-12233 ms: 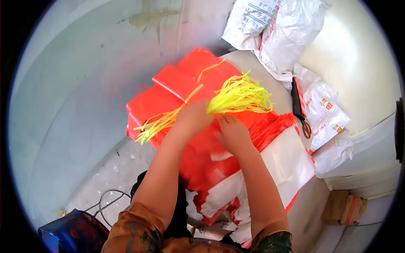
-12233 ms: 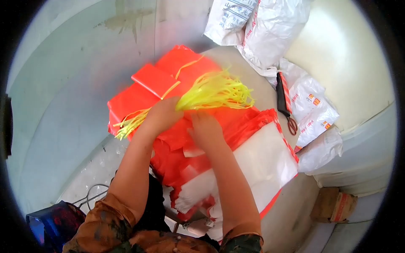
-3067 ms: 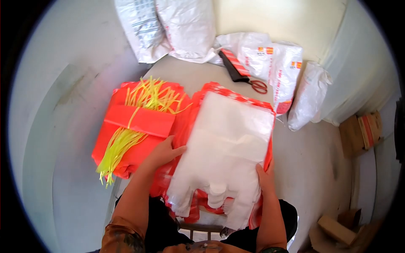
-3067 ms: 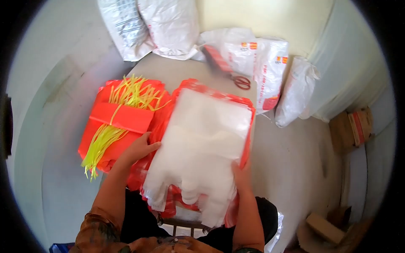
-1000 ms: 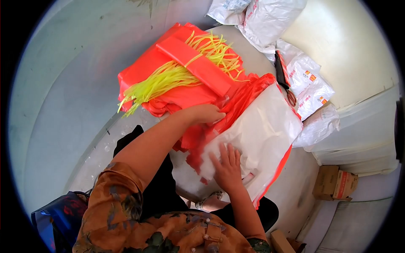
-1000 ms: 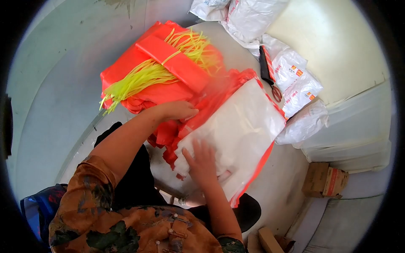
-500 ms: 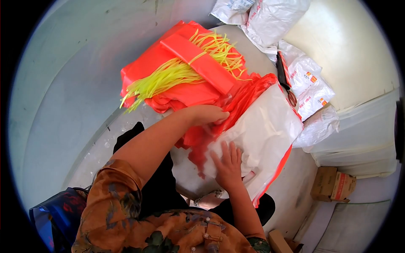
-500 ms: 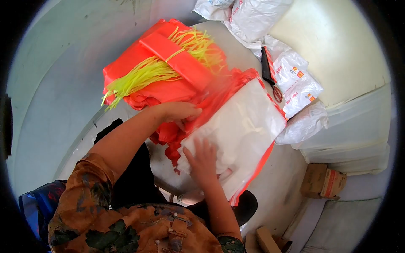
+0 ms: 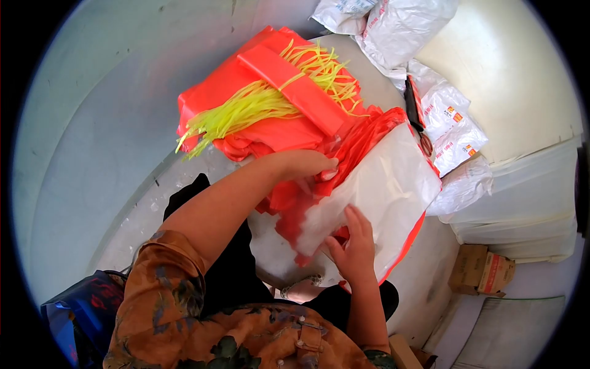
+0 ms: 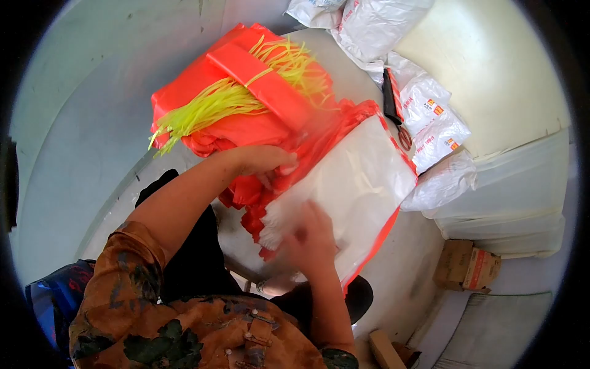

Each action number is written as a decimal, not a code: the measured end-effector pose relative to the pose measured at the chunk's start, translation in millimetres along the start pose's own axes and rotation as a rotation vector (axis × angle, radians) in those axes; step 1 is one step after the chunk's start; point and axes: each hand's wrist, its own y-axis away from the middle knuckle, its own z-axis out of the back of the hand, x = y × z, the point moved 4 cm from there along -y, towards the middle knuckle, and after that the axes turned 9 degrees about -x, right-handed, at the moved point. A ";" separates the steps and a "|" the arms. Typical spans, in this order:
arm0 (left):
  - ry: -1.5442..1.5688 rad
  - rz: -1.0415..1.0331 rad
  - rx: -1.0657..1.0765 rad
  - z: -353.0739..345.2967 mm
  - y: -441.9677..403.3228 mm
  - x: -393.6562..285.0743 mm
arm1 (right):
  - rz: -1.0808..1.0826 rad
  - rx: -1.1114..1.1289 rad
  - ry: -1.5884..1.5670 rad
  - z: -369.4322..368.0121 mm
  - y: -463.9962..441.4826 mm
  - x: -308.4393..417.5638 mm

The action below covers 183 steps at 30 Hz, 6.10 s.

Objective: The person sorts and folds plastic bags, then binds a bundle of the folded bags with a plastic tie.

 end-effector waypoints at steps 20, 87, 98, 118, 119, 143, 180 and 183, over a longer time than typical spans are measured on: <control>-0.468 -0.221 0.059 -21.5 -6.4 -19.3 | -0.053 -0.230 0.194 -30.0 -63.7 19.1; -0.465 -0.370 -0.407 19.4 -39.8 -3.5 | -0.168 -0.439 -0.036 -6.0 -95.5 -37.9; -0.679 -0.452 -0.405 3.9 -47.4 1.5 | -0.245 -0.385 -0.316 43.5 -106.5 -62.8; -0.751 -0.531 -0.650 -24.3 -78.5 2.6 | -0.348 -0.413 -0.569 61.6 -103.1 -87.1; -0.743 -0.516 -0.660 -25.0 -78.4 -0.5 | -0.342 -0.416 -0.567 62.8 -102.9 -89.3; -0.761 -0.178 -0.289 -12.9 -98.2 -26.4 | -0.363 -0.409 -0.670 71.9 -105.0 -96.4; -1.042 -0.582 -0.354 -58.1 -70.1 -4.1 | -0.287 -0.418 -0.518 66.0 -101.9 -88.9; -1.079 -0.486 -0.309 -55.9 -79.2 -10.2 | -0.294 -0.415 -0.549 68.2 -101.6 -91.1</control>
